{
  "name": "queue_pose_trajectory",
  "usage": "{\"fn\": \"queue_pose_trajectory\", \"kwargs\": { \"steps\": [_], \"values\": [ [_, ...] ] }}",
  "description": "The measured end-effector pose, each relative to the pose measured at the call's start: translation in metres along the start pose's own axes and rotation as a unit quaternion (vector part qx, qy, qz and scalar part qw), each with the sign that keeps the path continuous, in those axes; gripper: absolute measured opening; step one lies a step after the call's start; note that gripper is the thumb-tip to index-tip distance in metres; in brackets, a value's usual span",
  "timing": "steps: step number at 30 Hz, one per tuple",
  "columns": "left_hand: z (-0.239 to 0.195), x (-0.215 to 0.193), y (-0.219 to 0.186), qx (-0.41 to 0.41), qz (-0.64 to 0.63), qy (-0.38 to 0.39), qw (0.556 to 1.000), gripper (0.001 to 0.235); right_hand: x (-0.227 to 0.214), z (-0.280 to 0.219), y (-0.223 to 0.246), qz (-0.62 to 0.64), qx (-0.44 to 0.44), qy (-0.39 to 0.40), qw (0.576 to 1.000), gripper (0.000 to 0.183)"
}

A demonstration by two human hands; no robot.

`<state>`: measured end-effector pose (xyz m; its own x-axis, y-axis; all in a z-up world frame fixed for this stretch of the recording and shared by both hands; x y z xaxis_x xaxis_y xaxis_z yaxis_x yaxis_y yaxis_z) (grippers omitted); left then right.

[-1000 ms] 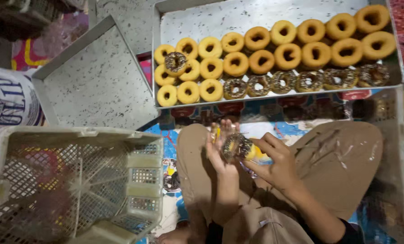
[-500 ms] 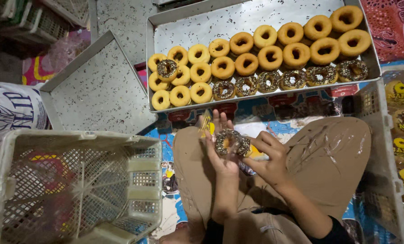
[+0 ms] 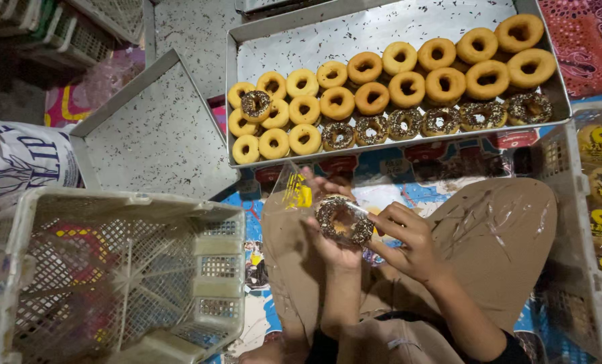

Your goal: The person sits on the floor and repeatedly picks donuts from a metal tray, places them into small clear plastic bags, and sets the filled bags into a nearby crate. The person handles plain and chocolate-sprinkled donuts one at a time.

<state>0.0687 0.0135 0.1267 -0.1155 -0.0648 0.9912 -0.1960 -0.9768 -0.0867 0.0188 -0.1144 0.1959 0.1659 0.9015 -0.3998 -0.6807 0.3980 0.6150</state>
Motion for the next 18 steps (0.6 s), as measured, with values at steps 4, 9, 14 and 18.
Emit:
{"fn": "queue_pose_trajectory", "kwargs": {
  "steps": [4, 9, 14, 18],
  "values": [
    [-0.010, 0.010, 0.020, -0.031, 0.063, 0.019, 0.997, 0.099, 0.003, -0.007, -0.002, -0.037, 0.028, -0.049, 0.998, 0.037],
    [-0.016, 0.017, 0.015, -0.086, 0.108, 0.045, 0.989, 0.107, 0.002, -0.013, 0.001, -0.027, 0.013, -0.064, 0.997, 0.041],
    [-0.005, 0.011, -0.001, -0.103, 0.152, 0.062, 0.981, 0.112, 0.006, -0.019, -0.004, -0.003, 0.078, -0.084, 0.993, 0.038],
    [-0.009, -0.003, 0.023, -0.121, 0.171, -0.058, 0.976, 0.103, 0.012, -0.016, -0.006, -0.023, 0.121, -0.120, 0.985, 0.038]
  ]
}}
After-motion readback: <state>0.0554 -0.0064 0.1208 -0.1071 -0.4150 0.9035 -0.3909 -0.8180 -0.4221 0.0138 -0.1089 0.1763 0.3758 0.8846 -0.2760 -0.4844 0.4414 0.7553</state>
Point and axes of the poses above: each hand's wrist, its own z-axis towards the middle knuckle, its own x-axis out of the palm, y = z × x, the point moved 6 cm from there along z, towards the middle knuckle, and after that the axes turned 11 degrees about -x, right-handed, at the moved point
